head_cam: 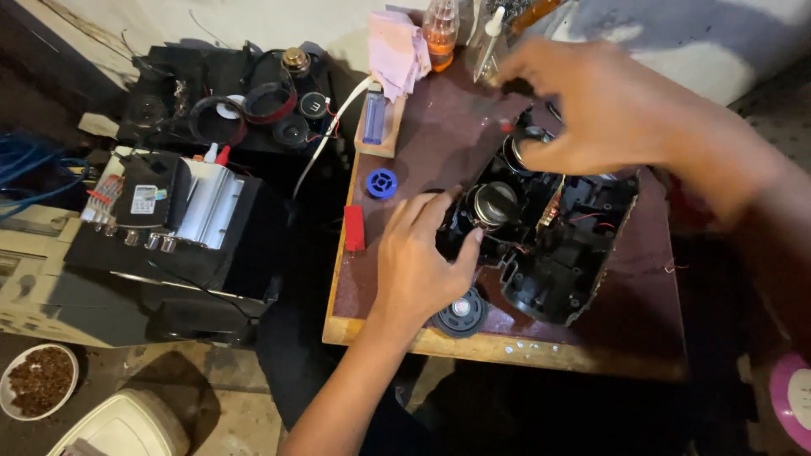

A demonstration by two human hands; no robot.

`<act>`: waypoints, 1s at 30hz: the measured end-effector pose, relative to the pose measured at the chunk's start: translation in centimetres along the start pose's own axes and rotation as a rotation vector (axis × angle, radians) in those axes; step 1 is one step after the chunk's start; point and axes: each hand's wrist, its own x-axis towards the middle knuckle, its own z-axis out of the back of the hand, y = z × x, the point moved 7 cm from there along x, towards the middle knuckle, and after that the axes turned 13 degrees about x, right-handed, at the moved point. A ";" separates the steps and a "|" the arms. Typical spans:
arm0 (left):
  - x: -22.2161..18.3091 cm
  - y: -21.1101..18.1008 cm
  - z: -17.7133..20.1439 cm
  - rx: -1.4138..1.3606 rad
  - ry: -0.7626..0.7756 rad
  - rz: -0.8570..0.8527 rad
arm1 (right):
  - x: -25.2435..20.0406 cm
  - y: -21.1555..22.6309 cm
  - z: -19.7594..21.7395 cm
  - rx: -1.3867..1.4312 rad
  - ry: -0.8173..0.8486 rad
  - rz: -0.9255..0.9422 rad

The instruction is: Disassembling a portable speaker to access and remove internal components like drivers and circuit boards.

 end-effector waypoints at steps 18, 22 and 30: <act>-0.2 0.7 -0.7 -0.009 0.084 0.069 | -9.7 -4.6 -2.1 0.548 0.164 -0.751; -0.1 0.5 -0.4 -0.026 0.080 0.049 | -8.3 -3.0 -3.0 -0.240 0.295 -0.296; 0.0 0.5 -0.3 -0.014 0.092 0.040 | -7.1 3.4 -3.7 -0.890 -0.136 0.423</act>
